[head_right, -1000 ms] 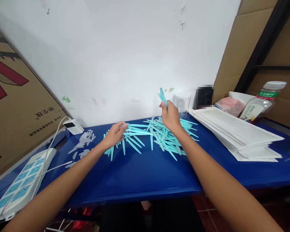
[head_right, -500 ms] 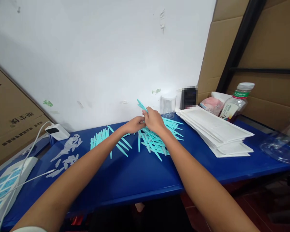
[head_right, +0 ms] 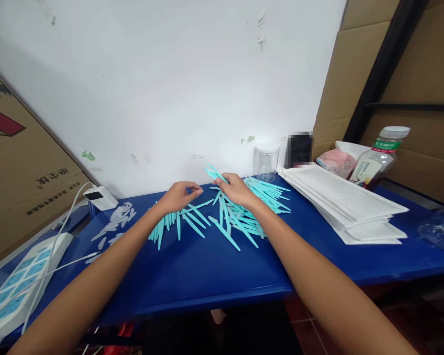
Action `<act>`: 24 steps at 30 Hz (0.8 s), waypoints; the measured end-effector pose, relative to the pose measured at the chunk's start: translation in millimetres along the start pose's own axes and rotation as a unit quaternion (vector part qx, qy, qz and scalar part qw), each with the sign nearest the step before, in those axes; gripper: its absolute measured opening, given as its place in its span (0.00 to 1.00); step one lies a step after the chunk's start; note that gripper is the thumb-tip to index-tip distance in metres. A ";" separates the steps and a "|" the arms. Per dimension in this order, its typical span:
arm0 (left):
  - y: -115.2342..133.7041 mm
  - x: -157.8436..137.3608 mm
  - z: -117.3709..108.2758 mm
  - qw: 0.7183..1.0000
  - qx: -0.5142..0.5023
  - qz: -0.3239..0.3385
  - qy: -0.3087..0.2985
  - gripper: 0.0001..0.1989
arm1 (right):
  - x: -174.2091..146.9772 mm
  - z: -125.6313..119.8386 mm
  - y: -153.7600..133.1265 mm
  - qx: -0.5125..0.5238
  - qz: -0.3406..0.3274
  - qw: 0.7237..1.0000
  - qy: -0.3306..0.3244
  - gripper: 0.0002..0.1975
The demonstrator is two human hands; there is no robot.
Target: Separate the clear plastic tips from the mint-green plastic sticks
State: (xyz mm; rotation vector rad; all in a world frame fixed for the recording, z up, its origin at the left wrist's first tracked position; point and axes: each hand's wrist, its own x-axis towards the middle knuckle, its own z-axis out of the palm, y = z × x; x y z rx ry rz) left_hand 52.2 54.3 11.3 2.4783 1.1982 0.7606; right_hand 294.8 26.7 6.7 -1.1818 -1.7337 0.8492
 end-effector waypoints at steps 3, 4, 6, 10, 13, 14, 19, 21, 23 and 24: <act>-18.4 -31.9 -34.3 0.998 -0.003 -0.054 -0.029 0.17 | -5.9 7.4 -2.6 -0.023 0.005 0.999 -0.034 0.21; -25.0 -43.0 -44.7 0.997 -0.004 -0.073 -0.040 0.18 | -7.9 10.7 -3.1 -0.034 -0.003 0.998 -0.044 0.21; -38.8 -64.2 -62.2 0.994 -0.019 -0.101 -0.035 0.19 | -12.2 19.0 -3.7 -0.065 -0.031 0.996 -0.058 0.20; -66.8 -97.4 -83.9 0.987 -0.051 -0.153 0.025 0.21 | -21.8 38.8 -2.7 -0.154 -0.061 0.984 -0.063 0.17; -83.0 -111.7 -94.3 0.983 -0.010 -0.182 0.037 0.21 | -26.7 47.2 -0.9 -0.184 -0.062 0.978 -0.081 0.17; -86.8 -114.8 -97.7 0.982 0.011 -0.188 0.032 0.20 | -27.4 48.0 -0.4 -0.186 -0.064 0.977 -0.086 0.17; -94.7 -126.4 -117.4 0.973 0.088 -0.212 -0.012 0.19 | -24.9 43.5 1.0 -0.205 -0.072 0.973 -0.080 0.17; -95.1 -132.4 -125.4 0.966 0.070 -0.232 -0.095 0.20 | -23.5 42.2 1.9 -0.228 -0.070 0.968 -0.073 0.15; -95.6 -138.6 -131.4 0.949 0.028 -0.252 -0.190 0.20 | -23.3 42.5 2.8 -0.248 -0.071 0.964 -0.068 0.15; -96.2 -141.3 -133.3 0.940 0.010 -0.260 -0.222 0.20 | -23.5 43.1 3.2 -0.253 -0.075 0.962 -0.068 0.14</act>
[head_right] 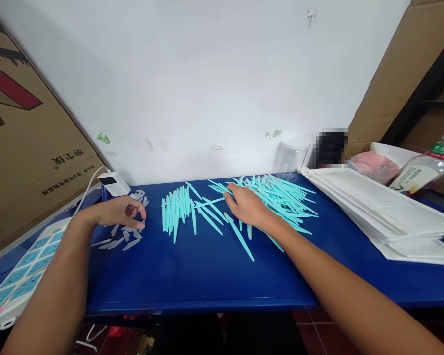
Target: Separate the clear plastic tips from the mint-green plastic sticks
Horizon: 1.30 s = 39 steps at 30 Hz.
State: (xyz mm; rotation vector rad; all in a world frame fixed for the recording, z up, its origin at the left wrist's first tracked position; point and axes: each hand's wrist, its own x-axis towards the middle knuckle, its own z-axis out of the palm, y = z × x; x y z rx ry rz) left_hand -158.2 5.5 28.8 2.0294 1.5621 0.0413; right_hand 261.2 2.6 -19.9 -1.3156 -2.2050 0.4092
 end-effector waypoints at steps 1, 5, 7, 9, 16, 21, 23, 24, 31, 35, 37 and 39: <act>-2.0 -1.5 0.0 1.000 -0.009 -0.005 -0.021 0.21 | -0.3 0.8 -0.2 -0.003 -0.004 1.000 0.000 0.14; -10.5 3.0 3.7 0.999 -0.033 -0.023 -0.016 0.22 | -1.5 3.1 -1.4 0.004 -0.016 1.000 -0.007 0.14; -13.7 9.5 6.9 0.999 -0.037 -0.026 -0.007 0.22 | -1.4 3.4 -1.6 0.004 -0.018 1.000 -0.005 0.14; -14.4 16.7 11.1 0.999 -0.034 -0.022 0.020 0.21 | -0.9 3.6 -1.7 0.006 -0.021 1.000 -0.002 0.15; -5.1 26.8 21.9 0.998 -0.033 0.011 0.050 0.20 | -1.5 0.2 -11.4 0.110 -0.016 0.994 -0.017 0.19; 0.1 18.6 17.7 0.999 -0.031 0.018 0.021 0.17 | -4.5 -7.2 -19.7 0.211 0.016 0.976 -0.052 0.21; 8.4 17.9 18.6 0.997 -0.058 0.037 0.040 0.17 | -5.0 -8.2 -19.9 0.233 0.010 0.971 -0.053 0.23; 14.0 18.5 20.0 0.994 -0.080 0.049 0.056 0.17 | -5.1 -8.4 -19.6 0.243 0.006 0.969 -0.052 0.24; 55.5 29.0 44.3 0.949 -0.236 0.156 0.138 0.19 | -4.8 -7.9 -19.4 0.275 0.016 0.960 -0.053 0.24; 71.5 32.7 60.6 0.938 -0.271 0.191 0.095 0.21 | -4.3 -4.9 -19.1 0.279 0.018 0.959 -0.051 0.24; 77.8 33.3 66.5 0.936 -0.278 0.196 0.094 0.20 | -4.2 -3.1 -18.9 0.276 0.015 0.960 -0.046 0.25; 83.2 33.1 70.2 0.931 -0.289 0.195 0.107 0.20 | -4.0 -2.1 -19.1 0.269 0.005 0.962 -0.041 0.25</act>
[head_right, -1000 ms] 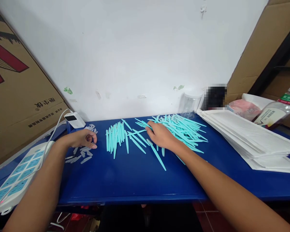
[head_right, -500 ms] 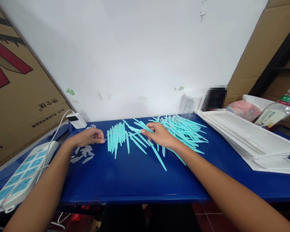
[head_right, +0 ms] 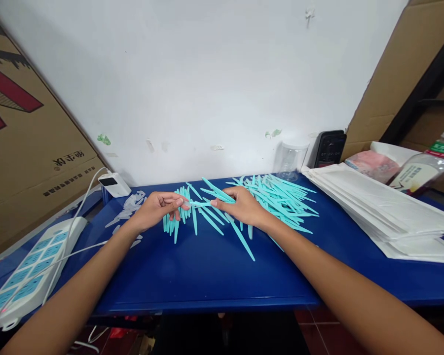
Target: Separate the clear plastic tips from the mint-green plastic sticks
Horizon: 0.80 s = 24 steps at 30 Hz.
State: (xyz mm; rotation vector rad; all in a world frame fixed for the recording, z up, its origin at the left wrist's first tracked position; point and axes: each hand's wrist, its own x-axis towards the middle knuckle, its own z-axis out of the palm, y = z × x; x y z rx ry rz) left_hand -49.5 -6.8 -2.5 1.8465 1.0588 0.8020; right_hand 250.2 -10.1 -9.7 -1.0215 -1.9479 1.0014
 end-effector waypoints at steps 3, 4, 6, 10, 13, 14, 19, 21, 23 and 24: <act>4.4 0.2 5.1 1.000 -0.008 -0.004 0.022 0.21 | 0.2 0.2 -1.3 -0.011 -0.011 1.000 0.005 0.25; 5.5 0.2 5.9 1.000 -0.007 -0.005 0.027 0.21 | 0.2 -0.1 -2.1 -0.014 -0.011 1.000 0.009 0.25; 6.2 0.5 6.7 0.999 -0.009 -0.005 0.035 0.20 | 0.1 -0.7 -3.7 -0.018 -0.013 1.000 0.013 0.25; 1.8 1.6 6.6 0.998 -0.044 -0.007 0.055 0.20 | -0.3 -1.2 -5.5 -0.015 -0.021 1.000 0.008 0.26; -1.8 1.7 8.3 0.997 -0.059 -0.011 0.056 0.20 | -0.5 0.3 -4.9 -0.018 -0.024 1.000 0.010 0.27; -2.2 1.6 9.8 0.997 -0.061 -0.012 0.052 0.20 | -0.7 1.2 -4.5 -0.020 -0.025 0.999 0.010 0.27; 1.8 0.9 25.4 0.997 -0.061 -0.019 0.036 0.21 | -2.5 8.5 -4.4 -0.019 -0.035 0.999 0.019 0.27; 3.8 0.7 31.8 0.997 -0.067 -0.019 0.046 0.21 | -3.5 12.0 -5.7 -0.008 -0.047 0.998 0.030 0.27; 4.5 0.5 35.7 0.995 -0.075 -0.016 0.058 0.21 | -4.5 14.8 -7.3 0.002 -0.056 0.998 0.033 0.26; 4.3 0.4 36.8 0.995 -0.078 -0.014 0.064 0.21 | -4.9 15.9 -8.1 0.005 -0.058 0.998 0.031 0.26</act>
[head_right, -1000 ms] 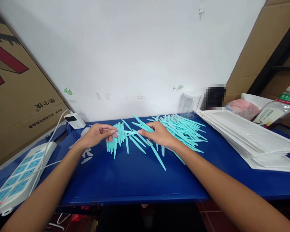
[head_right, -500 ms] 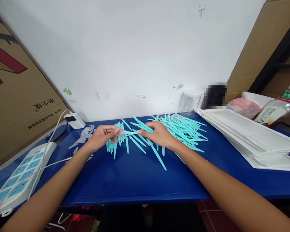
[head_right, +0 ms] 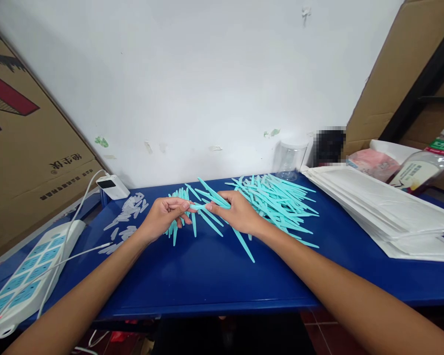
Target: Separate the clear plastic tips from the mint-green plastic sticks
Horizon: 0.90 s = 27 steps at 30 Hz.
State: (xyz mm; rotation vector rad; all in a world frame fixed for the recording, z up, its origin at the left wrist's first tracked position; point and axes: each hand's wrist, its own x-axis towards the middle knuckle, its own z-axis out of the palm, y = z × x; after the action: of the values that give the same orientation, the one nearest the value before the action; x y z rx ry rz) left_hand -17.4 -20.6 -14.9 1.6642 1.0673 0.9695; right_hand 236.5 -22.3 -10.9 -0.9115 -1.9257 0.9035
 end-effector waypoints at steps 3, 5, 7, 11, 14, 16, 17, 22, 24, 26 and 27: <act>-1.2 -0.4 1.1 1.000 0.004 0.006 0.007 0.21 | -0.7 1.6 -1.4 -0.003 0.002 1.000 -0.006 0.25; -0.7 -0.3 1.8 1.000 0.014 0.008 0.008 0.22 | -0.7 1.8 -1.2 -0.010 0.002 1.000 -0.002 0.24; 1.8 0.2 1.6 0.999 0.038 0.011 0.002 0.23 | -0.1 1.8 -0.3 -0.013 0.001 1.000 -0.003 0.24; 10.2 1.5 -17.4 0.975 0.223 0.029 0.001 0.26 | 2.3 1.0 4.6 -0.031 0.004 0.999 -0.007 0.25; 13.8 -1.2 -58.8 0.914 0.403 0.035 0.026 0.25 | 4.1 -1.8 10.0 -0.062 0.012 0.998 0.003 0.26; 12.9 -6.5 -93.9 0.902 0.430 -0.027 -0.029 0.23 | 5.0 -4.5 12.9 -0.070 0.016 0.997 0.009 0.26; 11.6 -9.9 -111.0 0.898 0.431 -0.064 -0.063 0.23 | 5.4 -5.8 13.9 -0.071 0.019 0.997 0.013 0.26; 1.5 -25.8 -163.4 0.873 0.412 -0.231 -0.121 0.26 | 6.8 -9.4 15.5 -0.081 0.030 0.996 0.024 0.24; -1.7 -28.4 -167.9 0.875 0.394 -0.252 -0.121 0.25 | 7.2 -9.2 16.1 -0.085 0.031 0.996 0.021 0.24; -4.0 -28.8 -167.7 0.878 0.378 -0.269 -0.121 0.24 | 7.4 -8.7 16.9 -0.084 0.033 0.996 0.015 0.24; -4.7 -28.3 -166.8 0.879 0.371 -0.272 -0.123 0.23 | 7.4 -8.5 17.2 -0.082 0.034 0.996 0.013 0.25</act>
State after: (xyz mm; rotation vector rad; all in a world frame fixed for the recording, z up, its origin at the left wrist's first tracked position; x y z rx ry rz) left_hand -181.0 -0.9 23.7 1.8270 1.7267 -0.0571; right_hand 245.2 -5.6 -19.1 -1.0853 -1.9787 0.7760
